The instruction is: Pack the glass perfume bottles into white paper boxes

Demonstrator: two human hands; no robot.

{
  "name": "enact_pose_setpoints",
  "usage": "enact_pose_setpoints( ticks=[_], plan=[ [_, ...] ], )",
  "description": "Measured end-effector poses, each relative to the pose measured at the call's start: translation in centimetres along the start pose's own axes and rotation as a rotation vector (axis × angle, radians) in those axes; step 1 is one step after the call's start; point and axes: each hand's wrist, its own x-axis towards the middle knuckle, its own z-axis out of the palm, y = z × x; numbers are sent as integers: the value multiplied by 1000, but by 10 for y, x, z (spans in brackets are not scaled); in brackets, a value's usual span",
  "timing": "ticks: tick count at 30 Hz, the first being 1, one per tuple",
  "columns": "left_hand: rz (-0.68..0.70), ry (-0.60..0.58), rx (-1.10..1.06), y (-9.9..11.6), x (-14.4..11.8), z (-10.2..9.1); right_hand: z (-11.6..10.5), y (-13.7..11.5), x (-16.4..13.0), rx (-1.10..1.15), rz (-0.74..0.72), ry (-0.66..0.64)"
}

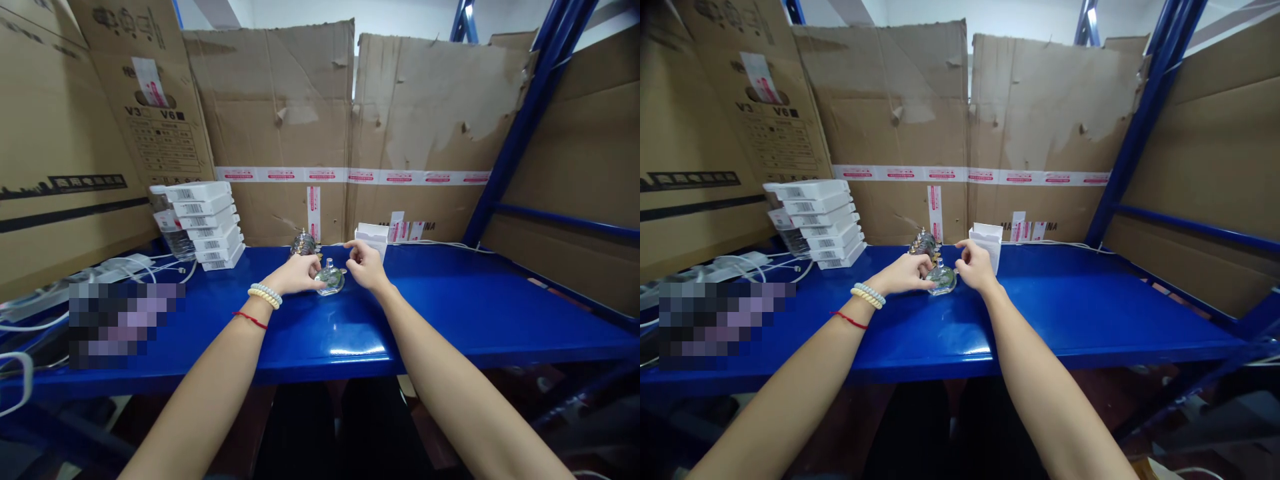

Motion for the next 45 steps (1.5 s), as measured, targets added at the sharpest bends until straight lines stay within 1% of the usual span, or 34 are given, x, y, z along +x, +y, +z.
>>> enact_pose_setpoints(
  ticks=[2, 5, 7, 9, 13, 15, 17, 20, 22, 24, 27, 30, 32, 35, 40, 45],
  plan=[
    [20, -7, 4, -2, 0, 0, -1, 6, 3, -127, 63, -61],
    [44, -22, -8, -4, -1, -2, 1, 11, 4, -265, 75, -218],
    [52, -29, -23, -4, -2, -3, 2, 12, 2, -271, 80, -319],
    [41, -34, -32, -4, -2, -3, 3, 10, 1, -257, 105, -386],
    [15, -50, -20, -3, -1, -1, 2, 8, 1, -258, 115, -439],
    [19, -65, 18, -2, -1, -1, 1, 8, 1, -266, 105, -439],
    [20, -70, 66, -1, -1, -1, 1, 8, 2, -272, 111, -397],
    [32, -60, 107, 0, 0, 0, 0, 5, 4, -222, 131, -231],
    [44, -59, 113, 1, 0, 1, -1, 1, 6, -99, 145, -114],
    [51, -59, 115, 1, 0, 2, -3, -4, 8, 93, 165, -61],
    [59, -55, 113, 1, 0, 3, -6, -13, 9, 364, 190, -69],
    [60, -58, 111, 1, 0, 4, -9, -20, 9, 466, 183, -114],
    [66, -61, 117, 1, 0, 5, -9, -22, 8, 468, 164, -135],
    [78, -63, 128, 2, 0, 6, -6, -21, 7, 452, 110, -124],
    [82, -59, 128, 6, -1, 7, -3, -21, 5, 378, 12, -132],
    [79, -66, 164, 7, -1, 9, -4, -22, 3, 273, -6, -192]
  ],
)
